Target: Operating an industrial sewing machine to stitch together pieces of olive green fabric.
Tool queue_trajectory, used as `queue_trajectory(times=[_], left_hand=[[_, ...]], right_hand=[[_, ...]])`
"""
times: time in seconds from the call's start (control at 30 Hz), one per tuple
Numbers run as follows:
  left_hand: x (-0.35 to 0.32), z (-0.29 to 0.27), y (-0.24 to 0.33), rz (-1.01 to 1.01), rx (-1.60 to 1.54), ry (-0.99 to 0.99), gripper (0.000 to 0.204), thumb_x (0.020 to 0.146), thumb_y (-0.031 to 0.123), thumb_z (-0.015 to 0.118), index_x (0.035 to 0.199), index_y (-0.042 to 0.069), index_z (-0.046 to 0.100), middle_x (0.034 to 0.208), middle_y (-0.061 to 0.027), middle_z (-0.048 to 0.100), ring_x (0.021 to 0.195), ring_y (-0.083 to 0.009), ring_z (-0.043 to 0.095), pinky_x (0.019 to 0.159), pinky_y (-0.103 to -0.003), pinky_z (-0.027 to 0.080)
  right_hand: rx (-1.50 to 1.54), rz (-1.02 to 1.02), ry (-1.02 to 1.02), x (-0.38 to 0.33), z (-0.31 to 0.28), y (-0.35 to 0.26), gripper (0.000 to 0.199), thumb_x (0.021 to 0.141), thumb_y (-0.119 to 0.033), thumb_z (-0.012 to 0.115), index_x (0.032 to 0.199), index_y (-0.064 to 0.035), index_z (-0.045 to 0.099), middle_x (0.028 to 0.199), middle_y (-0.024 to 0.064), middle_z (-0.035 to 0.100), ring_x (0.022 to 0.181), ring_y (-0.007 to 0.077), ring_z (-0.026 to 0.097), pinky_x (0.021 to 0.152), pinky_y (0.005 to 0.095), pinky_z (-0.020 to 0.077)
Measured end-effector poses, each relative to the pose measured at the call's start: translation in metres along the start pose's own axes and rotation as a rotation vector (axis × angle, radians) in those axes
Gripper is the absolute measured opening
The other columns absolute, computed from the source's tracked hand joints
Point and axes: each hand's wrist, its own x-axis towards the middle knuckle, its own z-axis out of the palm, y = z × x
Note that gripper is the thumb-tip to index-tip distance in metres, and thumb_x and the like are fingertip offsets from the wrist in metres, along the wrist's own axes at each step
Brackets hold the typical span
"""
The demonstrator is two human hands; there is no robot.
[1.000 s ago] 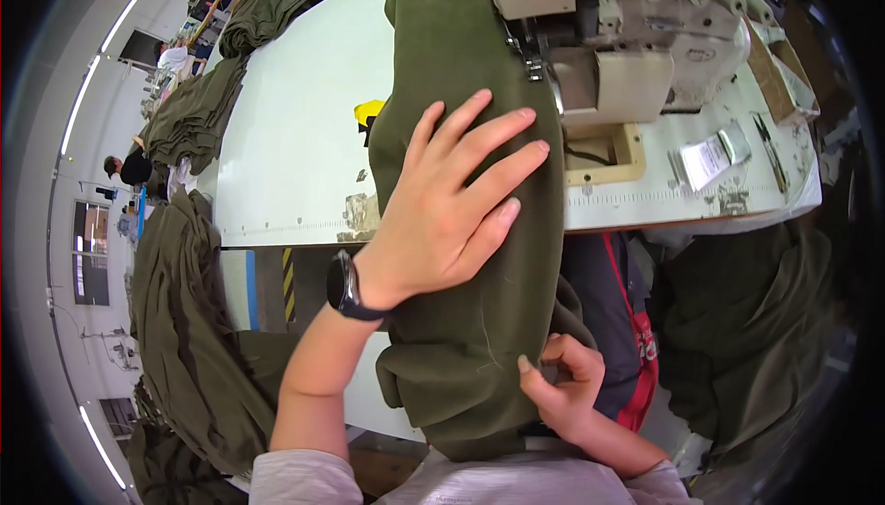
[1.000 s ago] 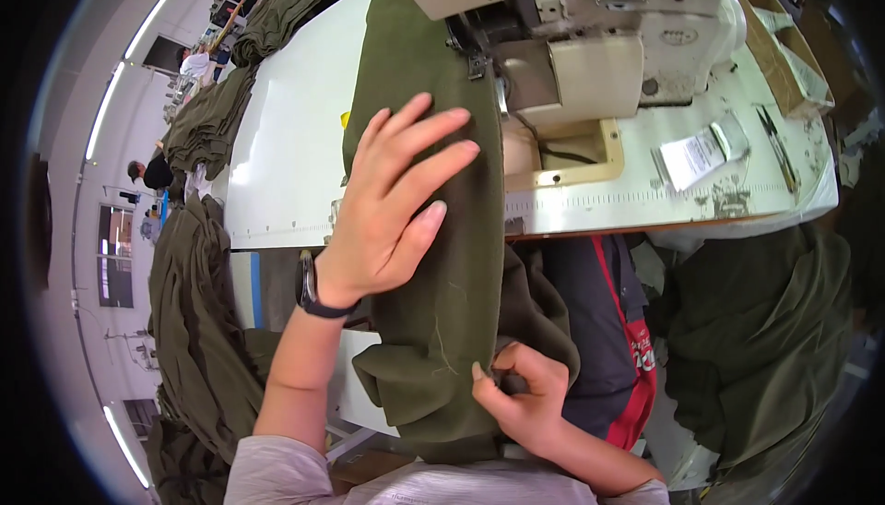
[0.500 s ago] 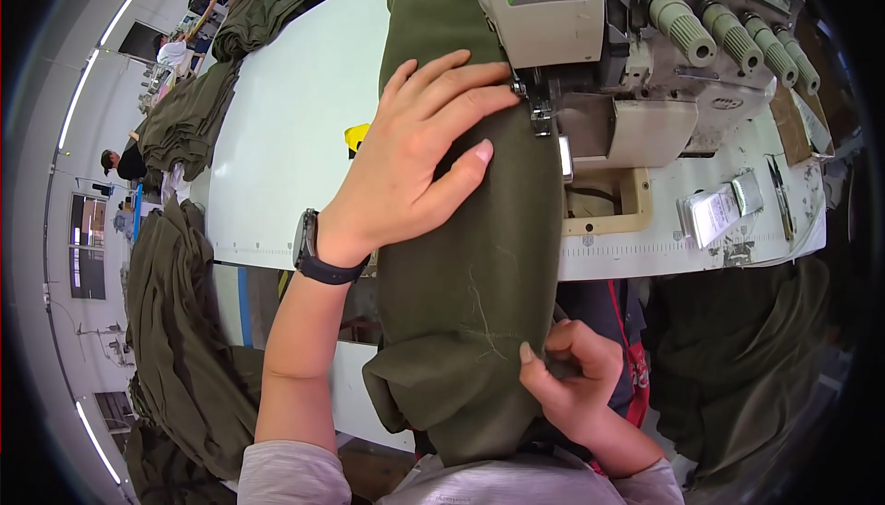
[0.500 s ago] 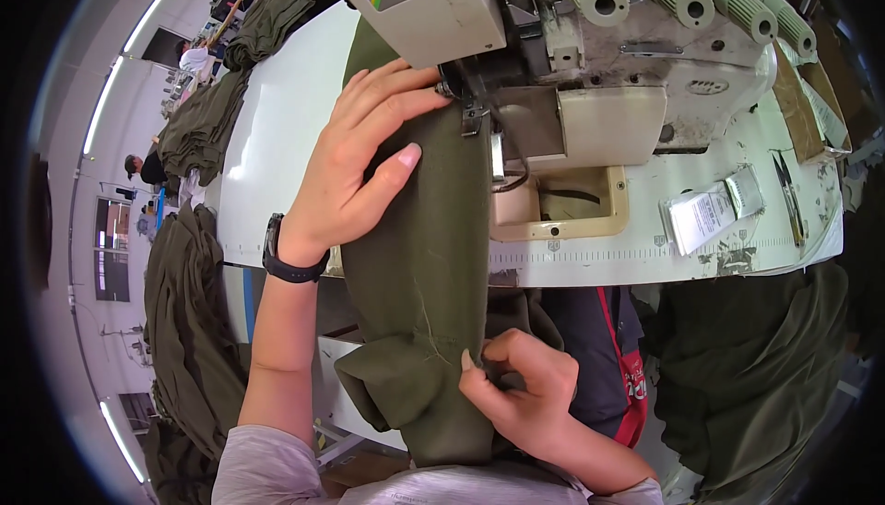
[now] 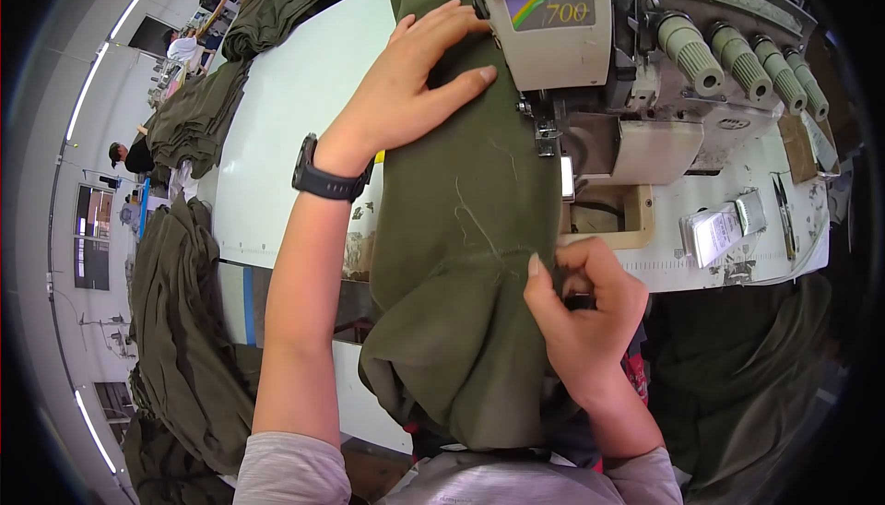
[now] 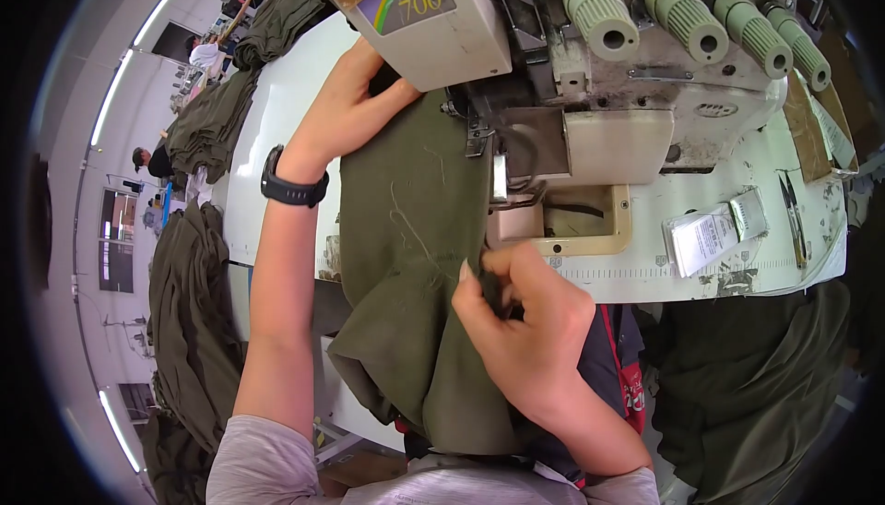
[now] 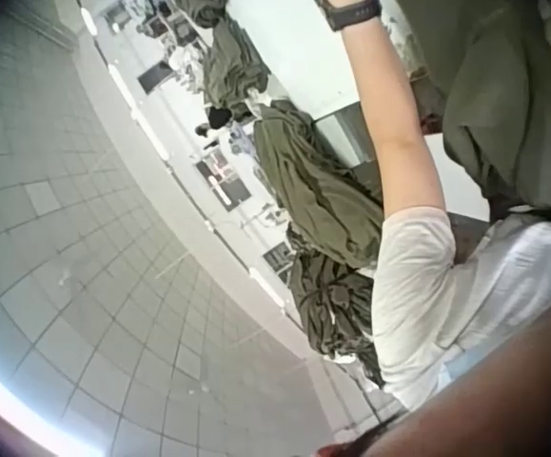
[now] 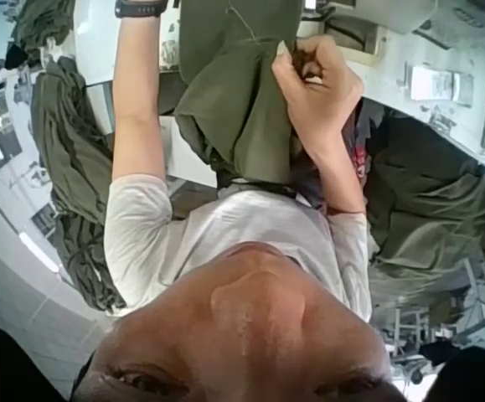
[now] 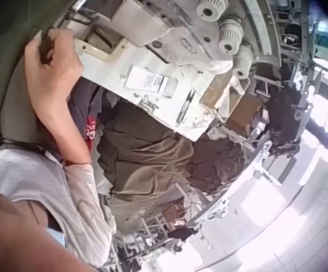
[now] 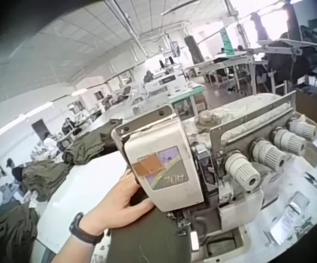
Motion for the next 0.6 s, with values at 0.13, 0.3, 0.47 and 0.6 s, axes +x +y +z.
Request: queue_trajectory(times=[0.13,0.3,0.47,0.6], left_hand=[[0.015,0.0,-0.017,-0.015,-0.019,0.047,0.042,0.086,0.029,0.067,0.119,0.004,0.059,0.125,-0.0129,0.06,0.121,-0.0323,0.052,0.106,-0.047,0.032],[-0.011,-0.003,0.008,-0.043,0.141,0.359,0.029,0.087,0.02,0.067,0.108,0.001,0.062,0.109,-0.014,0.063,0.101,-0.0292,0.061,0.091,-0.039,0.044],[-0.226,-0.013,0.05,-0.684,-0.615,0.149,0.032,0.093,0.029,0.063,0.099,-0.002,0.065,0.096,-0.0087,0.067,0.093,-0.0173,0.062,0.085,-0.032,0.047],[-0.368,0.069,0.089,-0.805,-0.353,-0.272,0.077,0.076,0.028,0.076,0.141,0.001,0.042,0.143,-0.0164,0.044,0.129,-0.029,0.046,0.103,-0.042,0.041]], right_hand=[[-0.001,0.03,0.066,0.016,0.005,0.001,0.023,0.076,-0.005,0.077,0.076,-0.0025,0.055,0.053,0.001,0.045,0.044,0.006,0.04,0.044,0.0228,0.0336],[0.277,0.228,0.071,0.02,0.004,-0.001,0.023,0.079,-0.006,0.078,0.08,-0.0015,0.055,0.064,-0.0024,0.049,0.055,0.0024,0.041,0.051,0.0208,0.0344],[0.074,0.281,-0.616,-0.06,-0.039,0.036,0.028,0.083,-0.011,0.075,0.1,0.0075,0.064,0.083,0.0067,0.066,0.079,0.0116,0.061,0.073,0.0302,0.0501],[0.138,0.298,-0.779,-0.106,-0.066,0.071,0.031,0.08,-0.013,0.078,0.103,0.0045,0.067,0.089,0.0093,0.07,0.085,0.0126,0.063,0.077,0.0307,0.0513]])
